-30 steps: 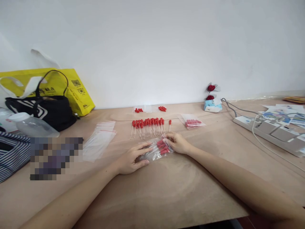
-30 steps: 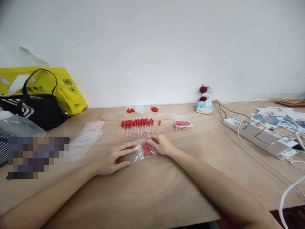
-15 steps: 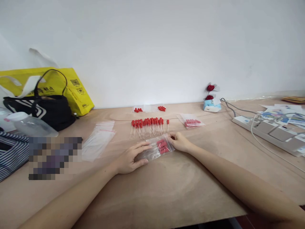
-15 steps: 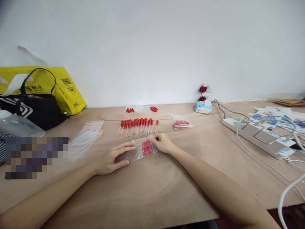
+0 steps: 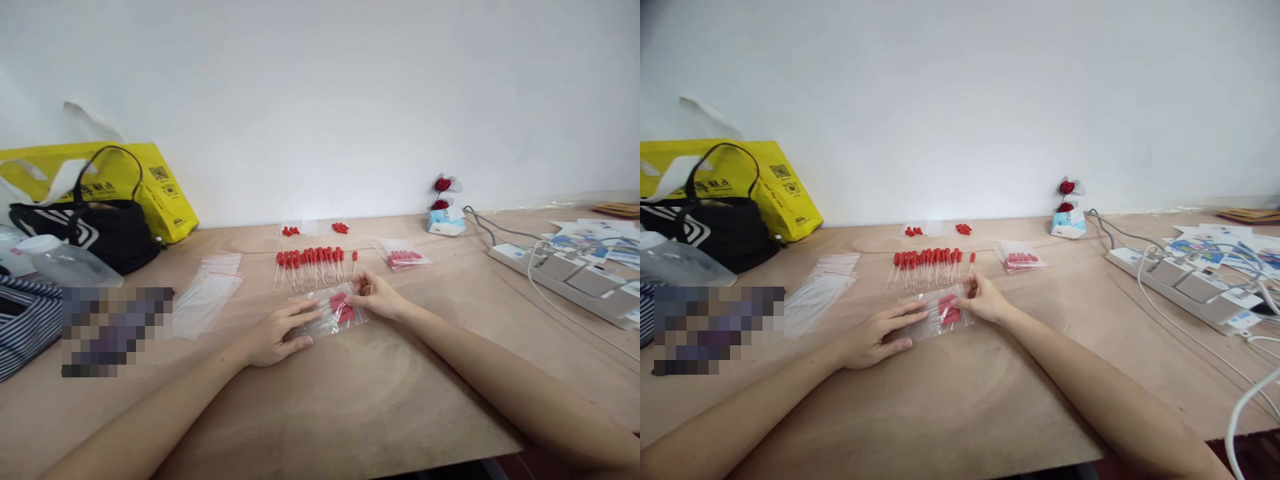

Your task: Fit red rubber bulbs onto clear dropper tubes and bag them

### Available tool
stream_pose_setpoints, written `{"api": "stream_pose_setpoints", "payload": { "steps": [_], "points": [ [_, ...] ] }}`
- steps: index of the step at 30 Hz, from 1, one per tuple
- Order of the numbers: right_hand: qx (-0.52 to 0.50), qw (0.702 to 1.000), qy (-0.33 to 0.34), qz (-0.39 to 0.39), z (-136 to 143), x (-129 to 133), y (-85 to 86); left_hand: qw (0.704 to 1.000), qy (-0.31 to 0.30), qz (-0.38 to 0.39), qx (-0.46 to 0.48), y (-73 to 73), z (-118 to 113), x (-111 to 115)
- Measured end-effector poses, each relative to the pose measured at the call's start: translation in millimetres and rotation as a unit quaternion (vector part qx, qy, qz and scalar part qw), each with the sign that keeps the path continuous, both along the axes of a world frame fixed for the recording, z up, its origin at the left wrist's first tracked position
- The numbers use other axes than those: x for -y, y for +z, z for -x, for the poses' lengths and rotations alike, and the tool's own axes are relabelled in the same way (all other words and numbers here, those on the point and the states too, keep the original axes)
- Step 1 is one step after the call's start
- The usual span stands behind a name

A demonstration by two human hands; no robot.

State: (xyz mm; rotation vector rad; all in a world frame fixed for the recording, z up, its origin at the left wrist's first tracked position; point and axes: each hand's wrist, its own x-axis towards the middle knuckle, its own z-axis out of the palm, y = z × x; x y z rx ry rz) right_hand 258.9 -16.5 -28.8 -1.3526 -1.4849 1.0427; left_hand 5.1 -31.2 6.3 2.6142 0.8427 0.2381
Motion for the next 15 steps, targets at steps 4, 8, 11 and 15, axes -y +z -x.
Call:
{"api": "stream_pose_setpoints", "payload": {
  "steps": [4, 8, 11, 15],
  "points": [
    [-0.001, 0.999, -0.033, -0.039, 0, 6, 1.8, 1.000, -0.007, -0.001, 0.007, -3.0, 1, -1],
    [-0.050, 0.999, 0.017, 0.014, 1, 10, 4.3, 1.000, -0.002, 0.004, -0.001, -2.1, 1, -1],
    [-0.069, 0.997, 0.013, 0.045, 4, 11, 5.8, 1.000, 0.000, 0.006, -0.009, 0.6, 0, 0],
    [-0.118, 0.991, 0.020, 0.064, 11, 11, 7.8, 1.000, 0.000, 0.000, -0.012, 1.2, -1, 0]
  ]
}}
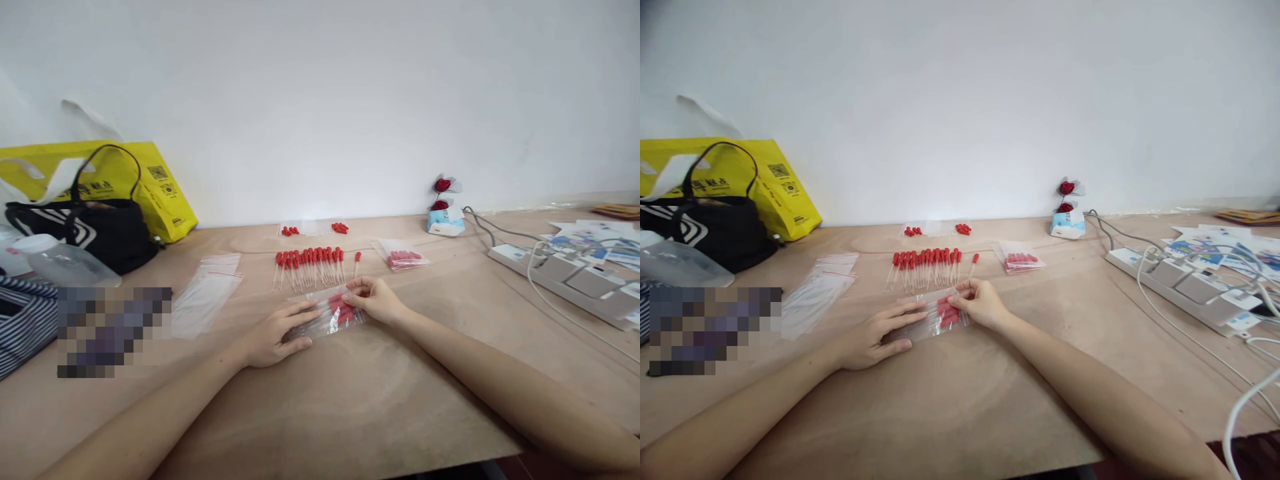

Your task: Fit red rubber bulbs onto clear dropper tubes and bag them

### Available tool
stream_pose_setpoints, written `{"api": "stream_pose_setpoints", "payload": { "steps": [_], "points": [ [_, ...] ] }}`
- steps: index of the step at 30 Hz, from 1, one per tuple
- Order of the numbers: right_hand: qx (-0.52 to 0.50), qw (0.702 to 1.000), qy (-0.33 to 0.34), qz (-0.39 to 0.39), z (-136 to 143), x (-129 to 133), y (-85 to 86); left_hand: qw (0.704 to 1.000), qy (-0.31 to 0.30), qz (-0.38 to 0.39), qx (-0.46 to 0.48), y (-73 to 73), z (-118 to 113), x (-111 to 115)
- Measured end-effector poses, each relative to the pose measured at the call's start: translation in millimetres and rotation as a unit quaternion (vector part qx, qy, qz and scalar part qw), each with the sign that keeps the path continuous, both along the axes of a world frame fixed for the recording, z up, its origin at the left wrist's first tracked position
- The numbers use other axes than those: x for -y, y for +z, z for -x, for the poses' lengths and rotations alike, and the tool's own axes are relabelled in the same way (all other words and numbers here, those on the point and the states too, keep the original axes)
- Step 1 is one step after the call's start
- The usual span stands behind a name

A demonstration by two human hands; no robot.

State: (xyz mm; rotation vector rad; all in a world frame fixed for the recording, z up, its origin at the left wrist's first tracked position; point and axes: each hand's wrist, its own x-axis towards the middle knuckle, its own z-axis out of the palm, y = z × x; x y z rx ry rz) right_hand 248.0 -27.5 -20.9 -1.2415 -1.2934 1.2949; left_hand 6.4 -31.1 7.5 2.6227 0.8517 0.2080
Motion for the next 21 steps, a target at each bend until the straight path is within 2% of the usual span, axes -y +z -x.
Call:
{"api": "stream_pose_setpoints", "payload": {
  "steps": [4, 8, 18, 21],
  "points": [
    [-0.027, 1.000, -0.004, 0.003, 4, -1, -1.2, 1.000, -0.005, -0.011, 0.012, -5.7, 2, -2],
    [-0.010, 0.999, -0.004, -0.038, 5, -2, -4.4, 1.000, -0.010, -0.016, 0.023, -10.2, 4, -4],
    [0.165, 0.981, -0.053, -0.090, 3, -1, -6.1, 1.000, -0.011, -0.001, 0.013, -1.2, 0, 0],
    [0.211, 0.967, -0.100, -0.105, -4, 1, 0.2, 1.000, -0.007, 0.000, 0.006, -0.2, 1, 1]
  ]
}}
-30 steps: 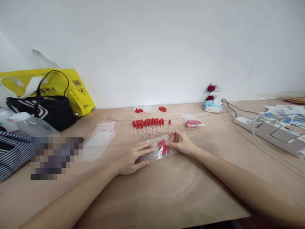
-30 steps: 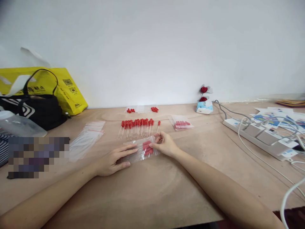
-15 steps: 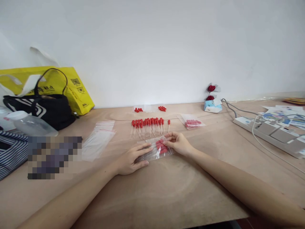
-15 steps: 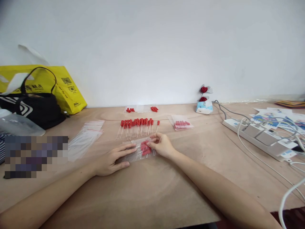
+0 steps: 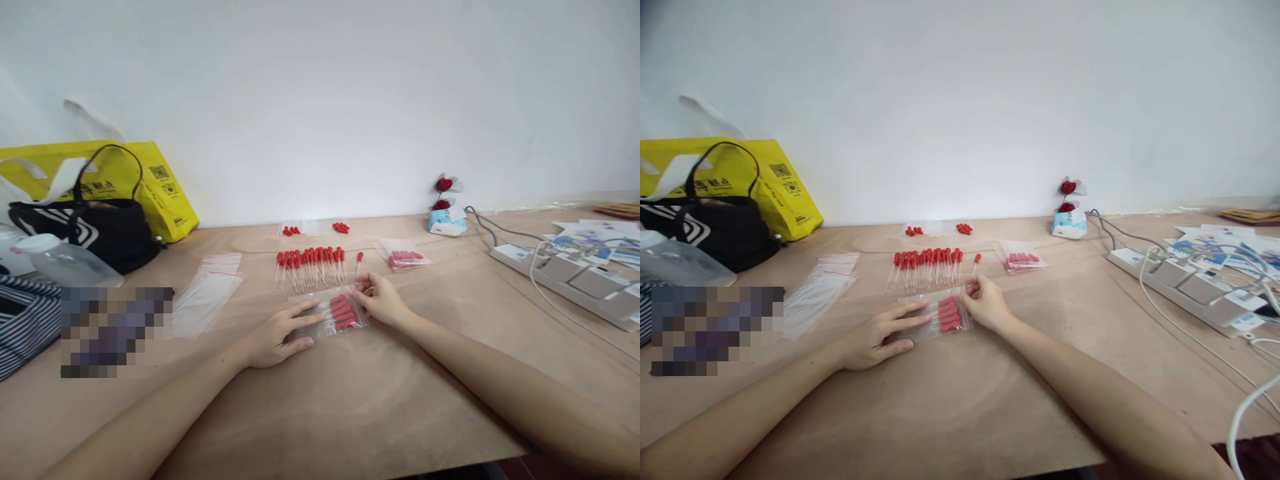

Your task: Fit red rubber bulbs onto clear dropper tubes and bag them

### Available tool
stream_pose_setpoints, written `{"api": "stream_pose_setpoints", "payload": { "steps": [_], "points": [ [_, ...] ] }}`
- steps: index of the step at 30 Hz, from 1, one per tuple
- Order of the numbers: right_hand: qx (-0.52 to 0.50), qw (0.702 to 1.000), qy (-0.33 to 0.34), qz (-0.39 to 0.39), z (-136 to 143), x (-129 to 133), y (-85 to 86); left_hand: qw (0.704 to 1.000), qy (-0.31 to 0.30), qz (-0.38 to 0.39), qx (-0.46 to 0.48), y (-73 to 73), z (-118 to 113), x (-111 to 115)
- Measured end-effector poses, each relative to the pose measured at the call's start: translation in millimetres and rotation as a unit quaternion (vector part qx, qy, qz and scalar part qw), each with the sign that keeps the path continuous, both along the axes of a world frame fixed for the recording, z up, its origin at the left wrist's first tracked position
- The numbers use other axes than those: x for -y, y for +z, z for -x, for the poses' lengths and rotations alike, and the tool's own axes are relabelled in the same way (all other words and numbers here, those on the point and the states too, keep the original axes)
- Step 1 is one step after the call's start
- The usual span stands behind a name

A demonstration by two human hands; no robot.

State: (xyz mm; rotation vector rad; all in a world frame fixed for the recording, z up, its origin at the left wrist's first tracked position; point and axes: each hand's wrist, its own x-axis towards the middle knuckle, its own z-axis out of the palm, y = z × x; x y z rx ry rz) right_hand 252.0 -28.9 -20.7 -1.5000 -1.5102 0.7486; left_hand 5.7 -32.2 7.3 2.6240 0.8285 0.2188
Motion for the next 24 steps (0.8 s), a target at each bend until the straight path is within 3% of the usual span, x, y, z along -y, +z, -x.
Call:
{"api": "stream_pose_setpoints", "payload": {
  "steps": [3, 6, 10, 14, 17, 21, 24],
  "points": [
    [0.076, 0.997, -0.017, 0.009, -7, 3, 7.1, 1.000, -0.003, 0.000, -0.014, 0.8, 0, 0],
    [0.097, 0.994, 0.041, 0.041, -8, 5, 7.8, 1.000, -0.010, -0.001, -0.016, 1.7, -2, 0],
    [-0.035, 0.993, 0.082, 0.080, -1, 4, 3.7, 1.000, -0.016, -0.001, -0.009, 1.9, -2, 0],
    [-0.221, 0.959, 0.121, 0.128, 4, 8, 9.3, 1.000, -0.024, -0.015, -0.007, 0.7, 0, 0],
    [-0.234, 0.951, 0.138, 0.148, -3, 10, 18.1, 0.999, -0.013, -0.030, 0.018, -0.2, 1, 1],
    [-0.217, 0.960, 0.132, 0.114, -27, 5, 28.4, 0.996, 0.015, -0.071, 0.046, 3.4, 4, -1],
    [-0.247, 0.966, 0.068, 0.032, -54, -5, 32.4, 0.988, 0.091, -0.123, 0.026, 11.1, 11, -9]
  ]
}}
